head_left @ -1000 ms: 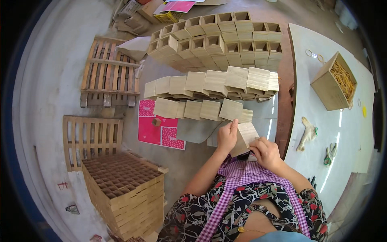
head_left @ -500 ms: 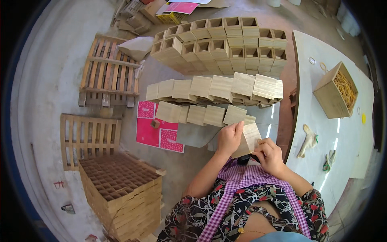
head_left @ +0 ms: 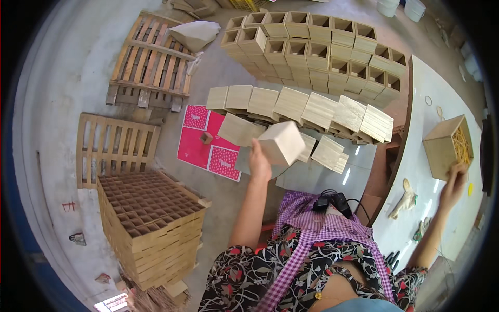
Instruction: Stacking small wooden boxes and securing the stacks with rubber bands.
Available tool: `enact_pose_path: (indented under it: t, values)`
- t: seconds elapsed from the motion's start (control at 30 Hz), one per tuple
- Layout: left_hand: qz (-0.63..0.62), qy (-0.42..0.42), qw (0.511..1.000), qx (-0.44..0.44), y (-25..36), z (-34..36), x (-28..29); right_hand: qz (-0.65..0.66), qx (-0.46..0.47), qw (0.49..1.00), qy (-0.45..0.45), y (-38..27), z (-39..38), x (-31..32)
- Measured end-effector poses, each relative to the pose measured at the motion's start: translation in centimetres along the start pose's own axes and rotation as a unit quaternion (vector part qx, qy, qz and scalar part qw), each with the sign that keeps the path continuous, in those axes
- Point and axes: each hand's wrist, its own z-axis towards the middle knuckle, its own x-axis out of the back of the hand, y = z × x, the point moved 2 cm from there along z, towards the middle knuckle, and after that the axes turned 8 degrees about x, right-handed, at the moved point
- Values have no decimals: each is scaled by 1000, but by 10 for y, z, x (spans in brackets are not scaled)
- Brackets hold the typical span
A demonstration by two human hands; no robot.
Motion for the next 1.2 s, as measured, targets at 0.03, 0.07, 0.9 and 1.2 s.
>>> enact_pose_path:
  t: [0.03,0.07,0.9,1.2]
  values:
    - [-51,-57,997,-1,5,4,13,-11,-31,999,41,50,28,15]
    - [-48,-50,998,4,9,8,23,-229,78,970,18,92,46,27]
    - [-264,-52,957,111,27,9,32,-75,429,854,-284,-265,118,-620]
    - [-84,23,985,149,39,-22,61,-87,413,866,-268,-274,139,-650]
